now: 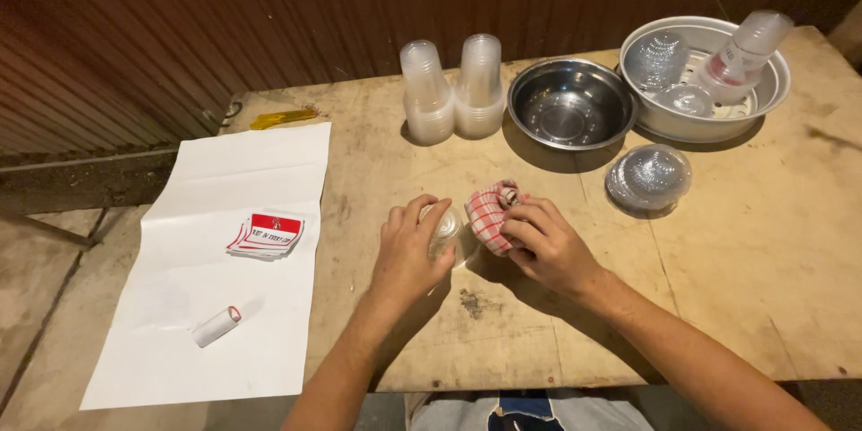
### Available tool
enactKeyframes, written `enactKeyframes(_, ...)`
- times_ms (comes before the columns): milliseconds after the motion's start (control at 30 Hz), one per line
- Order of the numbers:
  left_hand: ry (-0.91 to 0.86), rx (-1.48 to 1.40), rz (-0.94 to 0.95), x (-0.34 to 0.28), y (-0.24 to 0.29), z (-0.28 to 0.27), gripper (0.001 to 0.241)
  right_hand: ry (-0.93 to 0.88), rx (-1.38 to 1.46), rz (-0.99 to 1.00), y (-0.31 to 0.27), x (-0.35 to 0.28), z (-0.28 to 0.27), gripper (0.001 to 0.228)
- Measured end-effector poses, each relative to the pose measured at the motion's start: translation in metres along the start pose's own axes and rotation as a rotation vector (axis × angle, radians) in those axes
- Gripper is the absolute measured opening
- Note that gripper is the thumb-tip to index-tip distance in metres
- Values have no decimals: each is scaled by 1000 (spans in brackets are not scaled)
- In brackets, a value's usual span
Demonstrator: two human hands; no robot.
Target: Cleaning plastic cups individually using a cloth at a counter.
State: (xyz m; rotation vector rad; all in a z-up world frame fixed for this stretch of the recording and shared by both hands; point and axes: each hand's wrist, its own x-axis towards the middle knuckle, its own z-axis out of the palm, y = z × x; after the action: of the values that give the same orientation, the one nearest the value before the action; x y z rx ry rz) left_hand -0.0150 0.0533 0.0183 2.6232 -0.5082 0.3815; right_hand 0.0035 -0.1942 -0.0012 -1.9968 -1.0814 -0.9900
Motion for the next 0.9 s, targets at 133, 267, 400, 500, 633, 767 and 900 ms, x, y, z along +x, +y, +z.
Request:
enactKeyframes(133,21,5,10,-2,4,0,73,-14,4,-10,-6,0,4,35)
enactKeyframes(267,10,-42,-10,-4,15,-13,69,-37,20,-7,-5,-3,7,37)
enactKeyframes(400,9,-65,-25,-5,19,-18,69,-45,16,9,-6,-6,8,36)
enactKeyframes(500,6,-93,-44,-5,17,-14,70,-51,20,16,-7,-4,5,37)
enactKeyframes(633,21,-62,-32,-1,13,-5,71,-49,24,24,-7,-2,2,37)
enactKeyframes(767,32,-44,-8,8,12,4,64,-42,23,32,-6,2,-3,36)
enactKeyframes(900,22,-35,16,26,16,8,54,-19,0,39,4,8,-9,34)
